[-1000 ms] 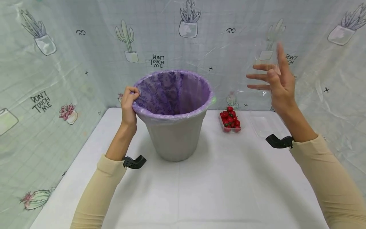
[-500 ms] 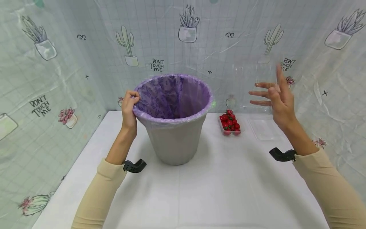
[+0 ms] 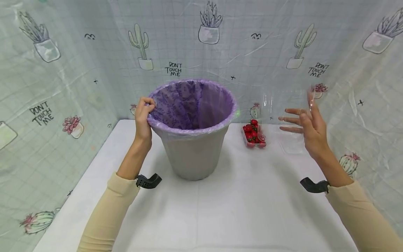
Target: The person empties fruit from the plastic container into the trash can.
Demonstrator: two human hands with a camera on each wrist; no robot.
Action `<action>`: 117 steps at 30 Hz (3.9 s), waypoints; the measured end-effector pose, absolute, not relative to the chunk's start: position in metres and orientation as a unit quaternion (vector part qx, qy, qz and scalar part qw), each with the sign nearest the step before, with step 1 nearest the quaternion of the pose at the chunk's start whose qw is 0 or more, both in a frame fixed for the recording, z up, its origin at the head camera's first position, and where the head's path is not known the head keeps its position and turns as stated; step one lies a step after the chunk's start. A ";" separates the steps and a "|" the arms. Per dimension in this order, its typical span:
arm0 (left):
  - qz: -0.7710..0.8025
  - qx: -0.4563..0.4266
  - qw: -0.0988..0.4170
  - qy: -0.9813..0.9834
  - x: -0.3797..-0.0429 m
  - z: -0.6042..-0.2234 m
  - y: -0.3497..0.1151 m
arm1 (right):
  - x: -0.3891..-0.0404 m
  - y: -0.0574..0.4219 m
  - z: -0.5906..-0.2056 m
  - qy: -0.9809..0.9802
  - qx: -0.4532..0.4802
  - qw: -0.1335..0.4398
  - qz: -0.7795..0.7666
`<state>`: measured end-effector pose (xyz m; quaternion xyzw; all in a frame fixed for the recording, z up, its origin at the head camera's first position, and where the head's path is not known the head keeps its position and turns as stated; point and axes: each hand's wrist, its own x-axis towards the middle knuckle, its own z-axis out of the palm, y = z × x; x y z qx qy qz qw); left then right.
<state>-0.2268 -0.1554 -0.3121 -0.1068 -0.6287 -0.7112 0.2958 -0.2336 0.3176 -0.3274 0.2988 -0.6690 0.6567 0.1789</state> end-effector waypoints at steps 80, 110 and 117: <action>-0.720 -0.111 0.294 -0.619 -0.230 -0.314 -0.153 | -0.176 0.354 -0.474 -0.737 0.081 -0.162 0.651; -0.718 -0.109 0.300 -0.619 -0.229 -0.312 -0.154 | -0.186 0.356 -0.465 -0.893 -0.011 -0.089 0.440; -0.719 -0.114 0.305 -0.614 -0.231 -0.311 -0.154 | -0.213 0.358 -0.437 -0.901 0.020 -0.054 0.429</action>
